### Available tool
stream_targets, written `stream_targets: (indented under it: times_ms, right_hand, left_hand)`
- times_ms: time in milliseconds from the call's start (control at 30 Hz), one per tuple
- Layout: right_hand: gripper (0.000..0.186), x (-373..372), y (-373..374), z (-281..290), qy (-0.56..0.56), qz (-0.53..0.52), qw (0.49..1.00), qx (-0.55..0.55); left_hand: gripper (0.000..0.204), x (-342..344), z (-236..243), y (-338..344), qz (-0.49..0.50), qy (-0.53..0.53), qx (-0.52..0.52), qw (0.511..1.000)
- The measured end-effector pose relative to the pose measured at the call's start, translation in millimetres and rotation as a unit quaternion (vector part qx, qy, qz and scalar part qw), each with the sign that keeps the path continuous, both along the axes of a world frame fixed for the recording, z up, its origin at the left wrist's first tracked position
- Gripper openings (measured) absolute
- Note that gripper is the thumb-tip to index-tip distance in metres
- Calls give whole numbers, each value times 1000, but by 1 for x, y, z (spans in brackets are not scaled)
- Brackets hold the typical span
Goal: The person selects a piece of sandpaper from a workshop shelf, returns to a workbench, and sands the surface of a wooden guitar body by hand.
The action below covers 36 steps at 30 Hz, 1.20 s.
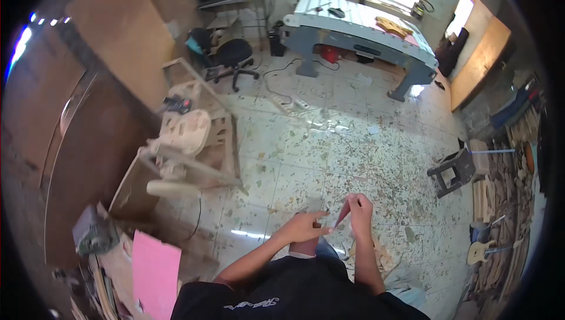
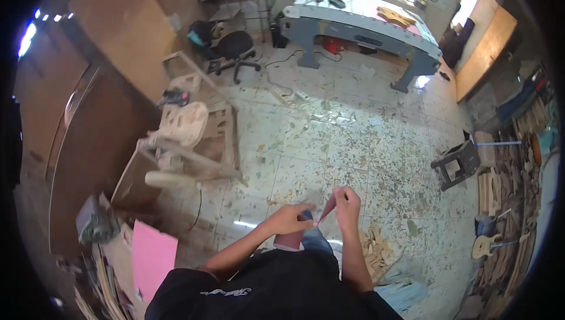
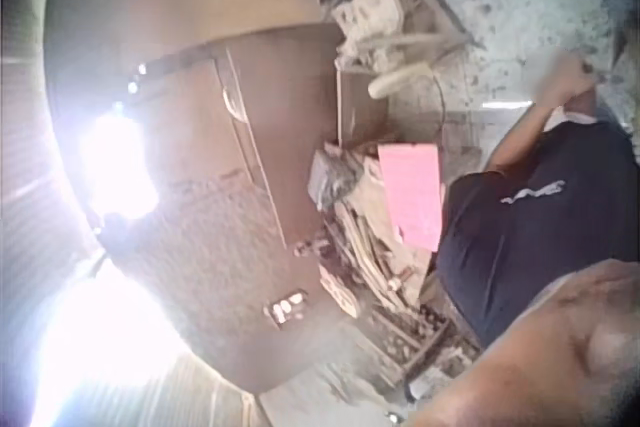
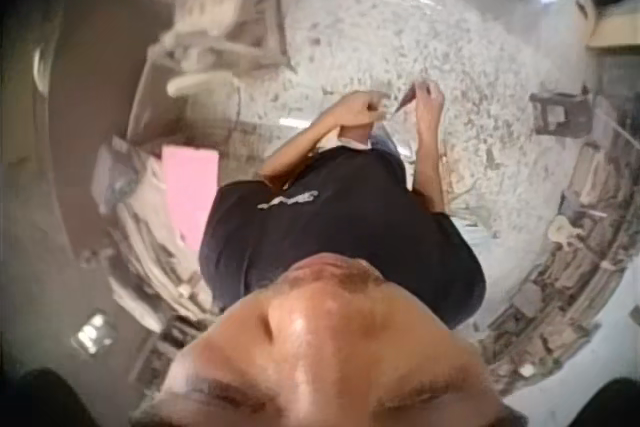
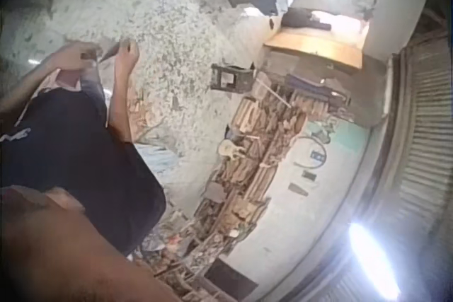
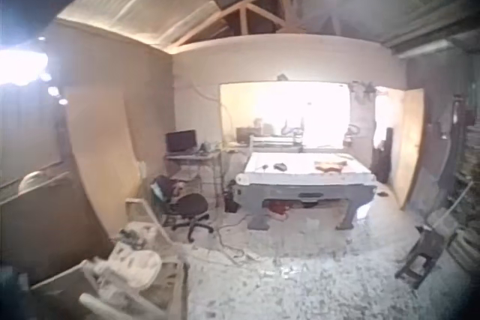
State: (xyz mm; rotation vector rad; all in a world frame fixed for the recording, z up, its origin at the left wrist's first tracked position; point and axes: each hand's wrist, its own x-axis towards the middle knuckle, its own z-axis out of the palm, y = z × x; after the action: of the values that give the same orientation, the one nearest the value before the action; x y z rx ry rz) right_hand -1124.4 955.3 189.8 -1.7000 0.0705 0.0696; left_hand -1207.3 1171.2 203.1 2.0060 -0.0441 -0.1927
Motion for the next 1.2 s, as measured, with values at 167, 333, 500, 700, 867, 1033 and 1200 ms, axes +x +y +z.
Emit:
stream_targets:
  times_ms: [167, 333, 500, 700, 867, 1033, 1200]
  right_hand:
    - [31, 160, 20, 21, -37, -53, 998, 4]
    - [29, 288, -1, 42, -99, -69, 991, -60]
    - [32, 387, -12, 45, -143, -114, 978, -104]
    - [37, 565, -44, 33, -50, -335, 940, 29]
    - [35, 670, -168, 29, -34, -436, 899, 28]
    - [29, 691, -223, 23, 36, -428, 899, 91]
    - [32, 718, -228, -6, 110, -543, 817, 158]
  left_hand:
    - [41, 151, 13, -9, -204, 62, -125, 969]
    - [38, 279, 37, -3, -131, 188, -240, 943]
    - [37, 399, 32, 10, -69, 160, -248, 953]
    - [42, 561, -1, 102, 145, 46, -378, 913]
    - [35, 705, 0, 196, 421, 27, -428, 799]
    - [41, 840, -6, 196, 336, -40, -466, 818]
    - [37, 986, -7, 136, 238, 45, -544, 803]
